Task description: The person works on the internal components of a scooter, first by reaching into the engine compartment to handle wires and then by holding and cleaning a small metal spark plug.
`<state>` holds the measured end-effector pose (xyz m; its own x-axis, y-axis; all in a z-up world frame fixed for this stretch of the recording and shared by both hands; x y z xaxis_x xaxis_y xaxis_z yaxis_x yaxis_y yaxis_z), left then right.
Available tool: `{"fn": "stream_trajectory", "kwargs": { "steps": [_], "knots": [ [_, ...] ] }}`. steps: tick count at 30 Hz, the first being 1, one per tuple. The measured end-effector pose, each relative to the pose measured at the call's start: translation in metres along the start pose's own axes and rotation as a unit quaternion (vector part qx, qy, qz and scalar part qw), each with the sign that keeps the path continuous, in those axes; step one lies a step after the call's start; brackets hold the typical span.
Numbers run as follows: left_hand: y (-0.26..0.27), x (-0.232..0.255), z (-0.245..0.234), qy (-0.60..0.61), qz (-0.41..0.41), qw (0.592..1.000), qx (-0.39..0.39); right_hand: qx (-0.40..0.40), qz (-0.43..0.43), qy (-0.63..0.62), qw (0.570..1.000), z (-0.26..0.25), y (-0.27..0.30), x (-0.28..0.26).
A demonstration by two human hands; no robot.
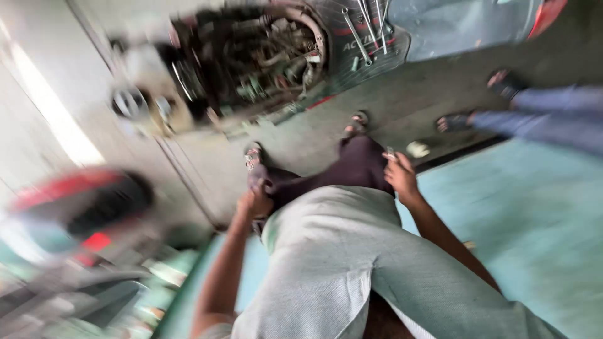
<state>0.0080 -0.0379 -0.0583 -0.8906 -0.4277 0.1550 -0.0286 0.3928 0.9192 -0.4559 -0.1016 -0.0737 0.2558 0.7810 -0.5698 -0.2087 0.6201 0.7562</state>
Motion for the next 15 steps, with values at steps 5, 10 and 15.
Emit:
{"fn": "stream_trajectory", "kwargs": {
  "steps": [5,10,15],
  "knots": [
    [0.092,0.093,0.050,0.178,0.303,0.919,-0.179,-0.308,-0.005,0.270,0.912,0.070,0.042,-0.145],
    [0.036,0.129,0.089,0.135,0.195,0.971,0.029,-0.508,0.042,0.564,0.650,0.067,-0.010,-0.144],
    [-0.154,0.125,0.058,0.233,0.042,0.948,0.211,-0.290,-0.119,0.748,0.584,0.046,-0.201,-0.116]
  ]
}}
Point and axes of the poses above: each hand's wrist, its own y-axis away from the middle knuckle, its own z-axis out of the palm, x = y × z, the point moved 7 cm from there along -y, towards the middle knuckle, and after that the axes turned 11 degrees about -x, right-handed, at the moved point
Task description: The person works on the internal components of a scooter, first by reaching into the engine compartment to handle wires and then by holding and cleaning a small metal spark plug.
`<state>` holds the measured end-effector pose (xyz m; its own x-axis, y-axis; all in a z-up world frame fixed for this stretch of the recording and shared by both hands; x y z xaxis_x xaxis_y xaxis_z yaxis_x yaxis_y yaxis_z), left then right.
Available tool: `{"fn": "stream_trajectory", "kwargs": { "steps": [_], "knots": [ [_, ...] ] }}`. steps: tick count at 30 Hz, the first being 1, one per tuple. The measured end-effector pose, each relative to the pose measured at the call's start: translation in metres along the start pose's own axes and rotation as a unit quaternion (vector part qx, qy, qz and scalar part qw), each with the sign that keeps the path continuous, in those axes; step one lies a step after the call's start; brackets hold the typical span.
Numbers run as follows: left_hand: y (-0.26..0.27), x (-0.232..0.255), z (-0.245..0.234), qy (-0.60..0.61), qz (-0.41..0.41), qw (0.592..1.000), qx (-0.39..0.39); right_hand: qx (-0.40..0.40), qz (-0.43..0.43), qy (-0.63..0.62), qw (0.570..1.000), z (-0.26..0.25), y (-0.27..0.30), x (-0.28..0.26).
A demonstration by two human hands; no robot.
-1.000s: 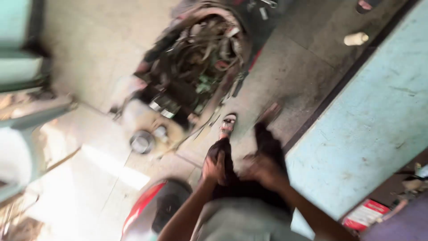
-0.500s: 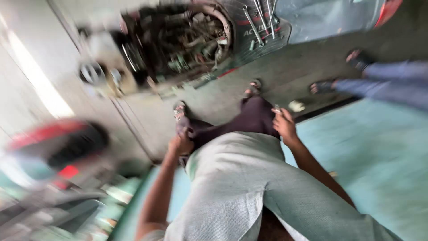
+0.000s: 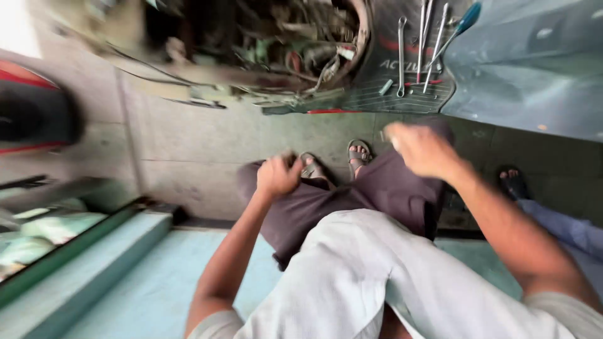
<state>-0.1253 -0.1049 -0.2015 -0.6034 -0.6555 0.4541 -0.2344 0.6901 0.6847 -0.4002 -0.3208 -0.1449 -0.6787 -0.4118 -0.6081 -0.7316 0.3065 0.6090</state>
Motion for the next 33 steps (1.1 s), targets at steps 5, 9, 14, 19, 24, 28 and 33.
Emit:
{"fn": "stream_trajectory", "kwargs": {
  "steps": [5,9,14,19,24,28,33],
  "knots": [
    [-0.125,-0.016,0.071,0.373,0.012,0.927,-0.050,0.099,-0.219,-0.361,0.901,0.019,-0.110,0.057],
    [-0.167,-0.007,0.082,0.315,0.308,0.892,0.106,0.092,-0.266,-0.468,0.838,0.065,-0.155,0.091],
    [-0.156,0.012,0.090,0.484,0.346,0.803,0.033,0.118,-0.268,-0.414,0.862,0.092,-0.162,0.100],
    [-0.116,0.070,0.071,0.339,0.429,0.834,0.075,0.293,-0.308,-0.041,0.904,0.063,-0.106,0.047],
    [-0.124,0.071,0.097,0.229,0.382,0.886,0.132,0.363,-0.326,0.093,0.868,0.089,-0.095,0.030],
    [-0.125,0.072,0.117,0.192,0.375,0.880,0.221,0.398,-0.280,0.097,0.868,0.111,-0.104,0.032],
    [-0.119,0.071,0.107,0.086,0.426,0.853,0.288,0.359,-0.264,-0.018,0.895,0.115,-0.120,0.045]
  ]
}}
Point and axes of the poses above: each hand's wrist, its own y-axis away from the middle knuckle, its own z-axis out of the palm, x = y × z, the point moved 7 cm from there along -y, towards the middle knuckle, and after that the axes turned 11 degrees about -x, right-handed, at the moved point
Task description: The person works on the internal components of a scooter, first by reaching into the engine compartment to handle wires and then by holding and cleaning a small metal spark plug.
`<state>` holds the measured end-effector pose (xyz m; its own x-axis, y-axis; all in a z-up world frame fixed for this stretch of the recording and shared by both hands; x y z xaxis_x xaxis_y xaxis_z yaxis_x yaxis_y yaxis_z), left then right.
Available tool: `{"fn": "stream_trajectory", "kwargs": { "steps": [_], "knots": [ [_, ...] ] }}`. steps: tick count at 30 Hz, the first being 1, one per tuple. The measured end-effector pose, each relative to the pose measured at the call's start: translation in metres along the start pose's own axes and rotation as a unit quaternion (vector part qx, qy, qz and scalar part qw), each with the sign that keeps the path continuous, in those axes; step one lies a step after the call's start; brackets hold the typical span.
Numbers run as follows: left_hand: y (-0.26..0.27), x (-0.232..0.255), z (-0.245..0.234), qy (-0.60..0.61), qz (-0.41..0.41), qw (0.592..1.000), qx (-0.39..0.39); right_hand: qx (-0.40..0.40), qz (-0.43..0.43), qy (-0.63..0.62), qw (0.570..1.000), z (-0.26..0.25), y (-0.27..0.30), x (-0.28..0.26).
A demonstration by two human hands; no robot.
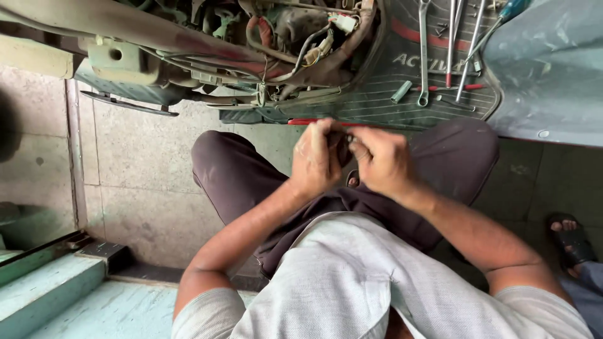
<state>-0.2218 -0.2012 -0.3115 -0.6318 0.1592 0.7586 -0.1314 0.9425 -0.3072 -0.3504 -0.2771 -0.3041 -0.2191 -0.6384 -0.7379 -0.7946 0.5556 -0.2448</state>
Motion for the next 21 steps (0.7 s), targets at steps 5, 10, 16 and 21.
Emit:
{"fn": "stream_trajectory", "kwargs": {
  "steps": [5,10,16,21],
  "knots": [
    [-0.004,-0.009,-0.035,0.087,-0.032,0.995,0.037,-0.056,0.093,-0.354,0.929,-0.011,0.014,0.056],
    [0.005,0.001,-0.014,0.271,0.019,0.962,0.020,-0.275,0.067,-0.587,0.758,0.029,0.059,0.046],
    [0.017,-0.036,0.034,0.304,-0.119,0.945,-0.017,-0.380,0.003,-0.529,0.759,0.028,0.074,0.042],
    [-0.006,-0.069,0.027,0.185,-0.153,0.970,-0.034,-0.057,-0.036,-0.647,0.759,-0.021,0.053,0.052]
  ]
}}
Point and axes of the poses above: each hand's wrist, its own y-axis away from the middle knuckle, its own z-axis out of the palm, x = y × z, the point moved 7 cm from there along -y, towards the middle knuckle, and after that the axes turned 11 degrees about -x, right-handed, at the moved point
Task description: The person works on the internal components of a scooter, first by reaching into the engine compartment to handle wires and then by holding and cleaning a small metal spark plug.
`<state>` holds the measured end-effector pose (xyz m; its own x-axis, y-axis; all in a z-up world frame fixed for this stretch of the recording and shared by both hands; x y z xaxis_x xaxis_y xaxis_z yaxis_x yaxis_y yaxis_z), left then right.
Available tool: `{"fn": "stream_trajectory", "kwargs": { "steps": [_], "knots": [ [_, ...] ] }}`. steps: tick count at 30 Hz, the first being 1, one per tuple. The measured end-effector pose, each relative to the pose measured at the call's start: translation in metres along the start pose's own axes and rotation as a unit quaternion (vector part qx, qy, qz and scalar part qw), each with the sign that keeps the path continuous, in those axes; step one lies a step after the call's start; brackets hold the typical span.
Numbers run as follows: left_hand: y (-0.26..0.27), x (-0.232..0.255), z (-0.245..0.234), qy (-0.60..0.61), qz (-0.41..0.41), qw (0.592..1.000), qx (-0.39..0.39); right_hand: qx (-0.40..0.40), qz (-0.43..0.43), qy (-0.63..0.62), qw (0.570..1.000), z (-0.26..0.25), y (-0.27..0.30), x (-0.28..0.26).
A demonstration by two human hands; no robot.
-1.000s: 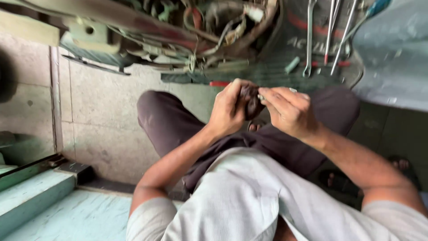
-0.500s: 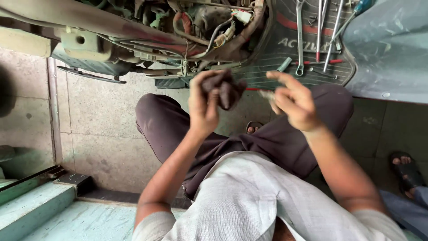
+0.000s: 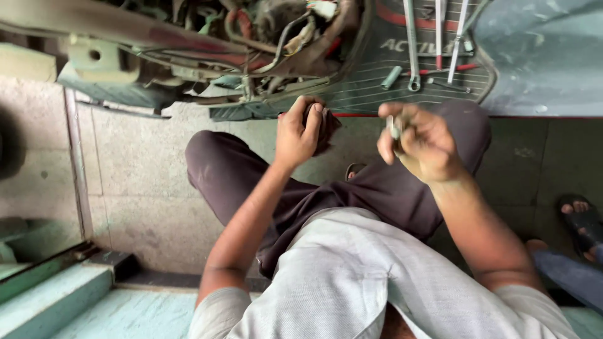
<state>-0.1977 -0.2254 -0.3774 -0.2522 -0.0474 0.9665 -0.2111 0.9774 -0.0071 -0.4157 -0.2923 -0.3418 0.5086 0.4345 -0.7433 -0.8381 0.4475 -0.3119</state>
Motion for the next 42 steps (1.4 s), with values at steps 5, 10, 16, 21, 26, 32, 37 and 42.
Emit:
{"fn": "stream_trajectory", "kwargs": {
  "steps": [5,10,16,21,26,32,37,42],
  "knots": [
    [-0.026,0.025,0.018,-0.271,0.028,0.960,-0.066,0.107,0.003,0.009,0.994,-0.008,-0.002,-0.001],
    [-0.052,0.020,0.050,-0.417,0.036,0.903,-0.097,0.102,0.016,-0.015,0.995,-0.006,0.001,0.002],
    [-0.097,-0.029,0.076,-0.617,0.096,0.777,-0.079,0.105,0.014,-0.010,0.994,-0.011,0.003,0.000],
    [-0.152,-0.101,0.099,-0.726,-0.082,0.651,-0.206,0.154,0.001,-0.020,0.988,-0.027,0.010,-0.004],
    [-0.173,-0.110,0.106,-0.745,-0.184,0.573,-0.288,0.203,-0.037,0.012,0.978,-0.056,0.019,-0.025],
    [-0.201,-0.087,0.123,-0.752,-0.126,0.583,-0.280,0.208,-0.057,0.068,0.974,-0.082,0.031,-0.038],
    [-0.177,-0.096,0.117,-0.749,-0.185,0.549,-0.322,0.237,-0.056,0.136,0.960,-0.094,0.036,-0.040],
    [-0.126,-0.054,0.099,-0.669,0.066,0.721,-0.165,0.279,-0.033,0.160,0.946,-0.119,0.043,-0.033]
  ]
}}
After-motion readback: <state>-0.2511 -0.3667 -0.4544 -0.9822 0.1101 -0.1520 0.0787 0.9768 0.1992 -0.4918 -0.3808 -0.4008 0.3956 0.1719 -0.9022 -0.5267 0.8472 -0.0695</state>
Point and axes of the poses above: each hand's wrist, its own y-axis away from the middle knuckle, its own z-axis out of the palm, x = y × z, the point moved 7 cm from there along -y, towards the middle knuckle, and after that the axes turned 11 degrees about -x, right-handed, at the moved point
